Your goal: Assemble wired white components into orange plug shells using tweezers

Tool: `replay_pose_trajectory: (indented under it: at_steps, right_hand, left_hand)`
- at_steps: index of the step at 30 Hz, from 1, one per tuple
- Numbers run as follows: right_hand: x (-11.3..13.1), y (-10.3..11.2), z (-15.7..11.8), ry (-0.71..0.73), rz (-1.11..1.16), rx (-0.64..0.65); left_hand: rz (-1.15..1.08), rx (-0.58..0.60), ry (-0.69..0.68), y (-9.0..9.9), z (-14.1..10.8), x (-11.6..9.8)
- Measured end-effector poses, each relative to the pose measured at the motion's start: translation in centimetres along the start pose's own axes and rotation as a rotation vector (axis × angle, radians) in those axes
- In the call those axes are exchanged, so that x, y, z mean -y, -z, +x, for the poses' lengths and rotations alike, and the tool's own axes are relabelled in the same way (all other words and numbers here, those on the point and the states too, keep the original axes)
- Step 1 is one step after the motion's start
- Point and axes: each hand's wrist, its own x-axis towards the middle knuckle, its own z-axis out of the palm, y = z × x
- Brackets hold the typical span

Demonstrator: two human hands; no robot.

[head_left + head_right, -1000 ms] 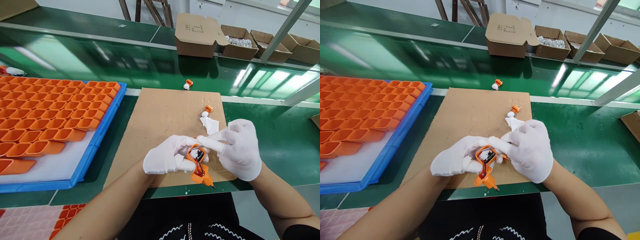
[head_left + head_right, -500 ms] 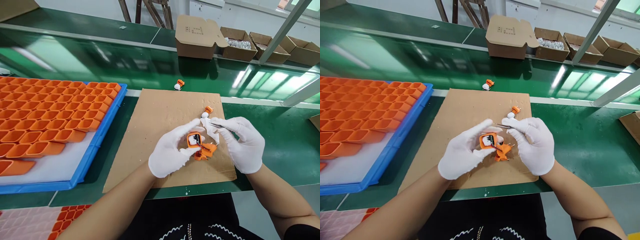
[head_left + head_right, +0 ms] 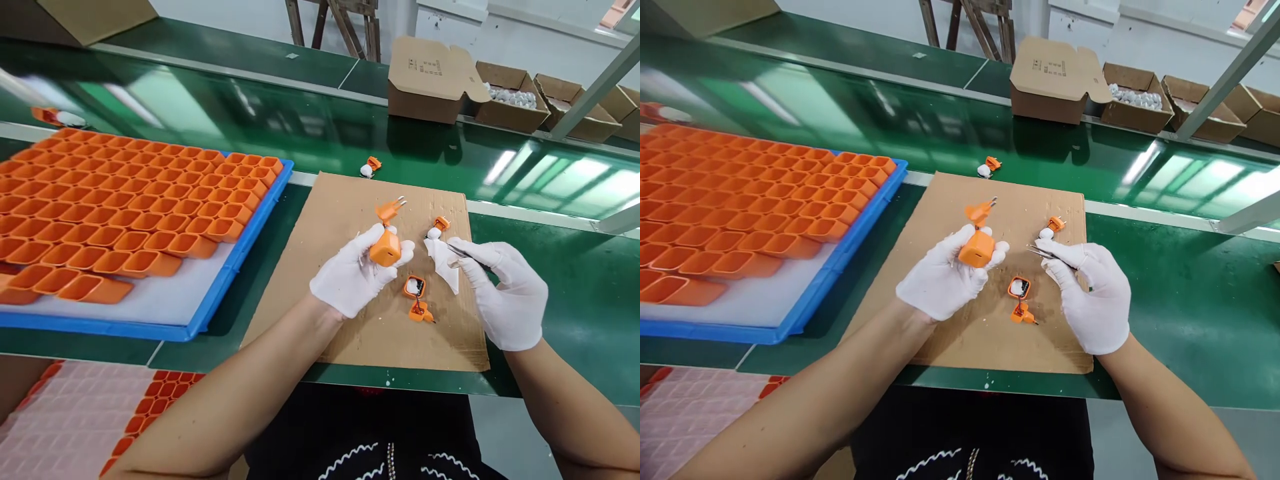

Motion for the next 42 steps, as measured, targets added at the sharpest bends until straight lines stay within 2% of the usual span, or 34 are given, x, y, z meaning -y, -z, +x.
replay_pose_trajectory:
  at_steps: [4, 11, 17, 23, 29, 33, 37, 42]
  right_hand:
    - [-0.4, -0.3, 0.0, -0.018, 0.0, 0.003]
    - [-2.1, -1.5, -0.3, -0.073, -0.009, 0.047]
    - [-4.6, -2.6, -0.3, -0.119, -0.038, 0.064]
    - [-6.2, -3.6, -0.4, -0.134, -0.068, 0.072]
    - [-6.7, -4.7, -1.1, -0.127, -0.104, 0.174]
    - [-7.6, -5.3, -1.1, -0.15, -0.099, 0.217]
    - [-8.9, -5.7, -0.9, -0.169, -0.094, 0.208]
    - [-9.5, -5.8, -0.9, -0.149, -0.086, 0.164]
  left_hand:
    - [-0.026, 0.022, -0.037, 0.2, 0.0, -0.1]
    - [0.023, -0.08, -0.112, 1.2, 1.0, -0.1]
    - [0.542, -0.225, -0.513, 1.9, 2.1, 0.6]
    - [0.882, -0.376, -0.756, 2.9, 4.1, 0.5]
    - [1.212, -0.384, -0.745, 5.8, 5.9, 0.0]
    - [1.392, -0.377, -0.797, 7.2, 6.2, -0.2]
    - [1.507, -0.394, -0.842, 7.4, 6.2, -1.0]
    - [1.546, -0.434, -0.878, 7.3, 5.4, -1.6]
